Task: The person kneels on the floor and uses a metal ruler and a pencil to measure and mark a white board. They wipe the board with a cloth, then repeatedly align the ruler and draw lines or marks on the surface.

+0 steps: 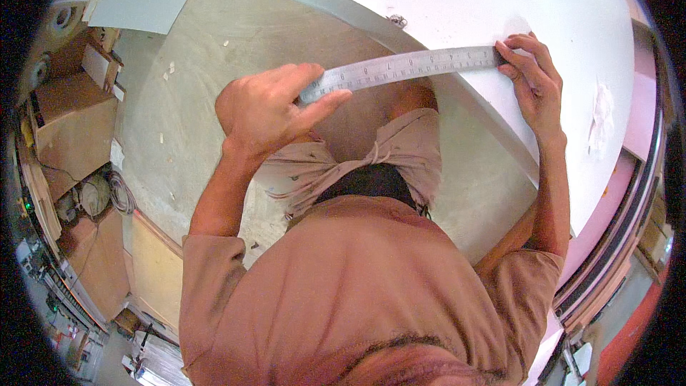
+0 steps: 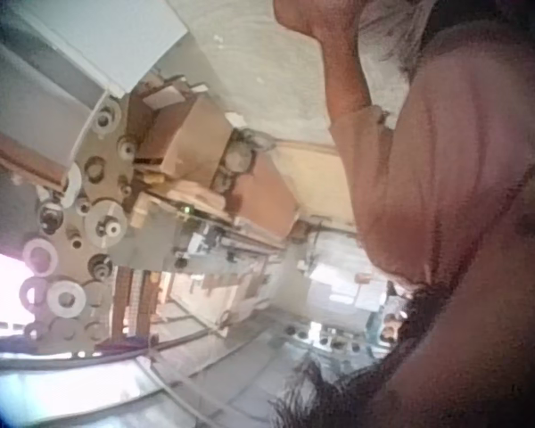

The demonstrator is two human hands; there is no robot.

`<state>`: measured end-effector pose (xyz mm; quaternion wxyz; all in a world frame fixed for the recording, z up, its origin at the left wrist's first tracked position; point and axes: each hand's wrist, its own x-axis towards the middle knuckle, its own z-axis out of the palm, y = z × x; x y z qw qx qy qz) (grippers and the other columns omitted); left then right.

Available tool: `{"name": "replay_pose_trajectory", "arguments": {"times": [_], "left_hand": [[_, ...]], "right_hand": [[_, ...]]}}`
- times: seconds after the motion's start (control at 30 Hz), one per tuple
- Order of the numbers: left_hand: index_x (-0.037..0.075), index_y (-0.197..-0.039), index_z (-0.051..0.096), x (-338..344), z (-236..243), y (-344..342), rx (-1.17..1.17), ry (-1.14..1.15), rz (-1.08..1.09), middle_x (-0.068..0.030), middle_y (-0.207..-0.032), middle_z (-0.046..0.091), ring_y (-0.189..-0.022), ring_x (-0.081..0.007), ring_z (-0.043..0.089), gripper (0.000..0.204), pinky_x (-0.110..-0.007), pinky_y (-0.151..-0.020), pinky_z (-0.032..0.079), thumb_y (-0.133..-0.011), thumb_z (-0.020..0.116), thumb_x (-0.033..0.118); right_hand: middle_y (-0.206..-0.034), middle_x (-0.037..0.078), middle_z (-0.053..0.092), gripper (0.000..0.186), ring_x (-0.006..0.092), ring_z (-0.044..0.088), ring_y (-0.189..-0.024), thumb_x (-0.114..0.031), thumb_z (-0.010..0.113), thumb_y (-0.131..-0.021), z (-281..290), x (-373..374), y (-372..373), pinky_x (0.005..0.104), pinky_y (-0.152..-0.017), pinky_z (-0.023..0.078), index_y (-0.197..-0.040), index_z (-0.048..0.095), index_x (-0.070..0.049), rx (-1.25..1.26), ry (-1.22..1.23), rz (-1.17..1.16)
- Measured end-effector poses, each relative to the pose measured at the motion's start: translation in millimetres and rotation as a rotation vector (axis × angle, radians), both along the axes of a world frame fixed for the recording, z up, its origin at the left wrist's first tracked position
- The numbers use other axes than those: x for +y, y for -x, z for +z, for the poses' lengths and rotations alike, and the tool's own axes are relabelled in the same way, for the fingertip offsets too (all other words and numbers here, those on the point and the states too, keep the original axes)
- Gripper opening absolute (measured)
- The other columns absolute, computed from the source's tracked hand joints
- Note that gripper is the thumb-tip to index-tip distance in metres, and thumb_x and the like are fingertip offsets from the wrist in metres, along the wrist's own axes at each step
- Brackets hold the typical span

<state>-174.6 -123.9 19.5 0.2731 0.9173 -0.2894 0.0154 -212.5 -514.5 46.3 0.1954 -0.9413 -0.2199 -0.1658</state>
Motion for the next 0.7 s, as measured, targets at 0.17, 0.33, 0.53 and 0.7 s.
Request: {"name": "replay_pose_trajectory", "arguments": {"times": [0.17, 0.33, 0.53, 0.7], "left_hand": [[0.012, -0.092, 0.077, -4, -7, -17, -0.072, 0.162, 0.028, -0.0083, -0.076, 0.073, -0.065, -0.0269, 0.071, 0.045, -0.040, -0.057, 0.054, -0.085, 0.075, 0.057], [0.012, -0.093, 0.077, 15, -13, -12, -0.066, 0.096, 0.016, -0.0089, -0.073, 0.071, -0.063, -0.0269, 0.071, 0.046, -0.039, -0.055, 0.054, -0.085, 0.075, 0.058], [0.012, -0.091, 0.077, 15, -12, -32, -0.088, 0.124, 0.010, -0.0079, -0.071, 0.070, -0.058, -0.0253, 0.068, 0.044, -0.037, -0.054, 0.052, -0.086, 0.075, 0.056], [0.013, -0.090, 0.077, 25, -8, -20, -0.140, 0.161, -0.021, -0.0072, -0.068, 0.068, -0.056, -0.0256, 0.066, 0.045, -0.037, -0.053, 0.051, -0.085, 0.076, 0.058]], "right_hand": [[-0.117, 0.011, 0.068, 0.022, 0.0246, 0.072, -0.100, 0.006, 0.070, -0.089, -1, 3, -20, 0.0335, -0.085, 0.060, -0.109, 0.074, -0.003, 0.076, -0.075, -0.122], [-0.112, 0.008, 0.068, 0.029, 0.0253, 0.067, -0.113, 0.000, 0.072, -0.088, -9, -1, -16, 0.0418, -0.104, 0.052, -0.115, 0.076, -0.008, -0.035, 0.036, 0.086], [-0.116, 0.010, 0.068, 0.031, 0.0235, 0.070, -0.102, 0.002, 0.070, -0.088, -3, 13, -35, 0.0356, -0.093, 0.057, -0.118, 0.074, -0.005, 0.123, -0.160, -0.139], [-0.116, 0.010, 0.067, 0.031, 0.0237, 0.067, -0.111, 0.002, 0.070, -0.088, -2, 18, -27, 0.0353, -0.097, 0.056, -0.118, 0.076, -0.007, 0.096, -0.083, 0.004]]}}
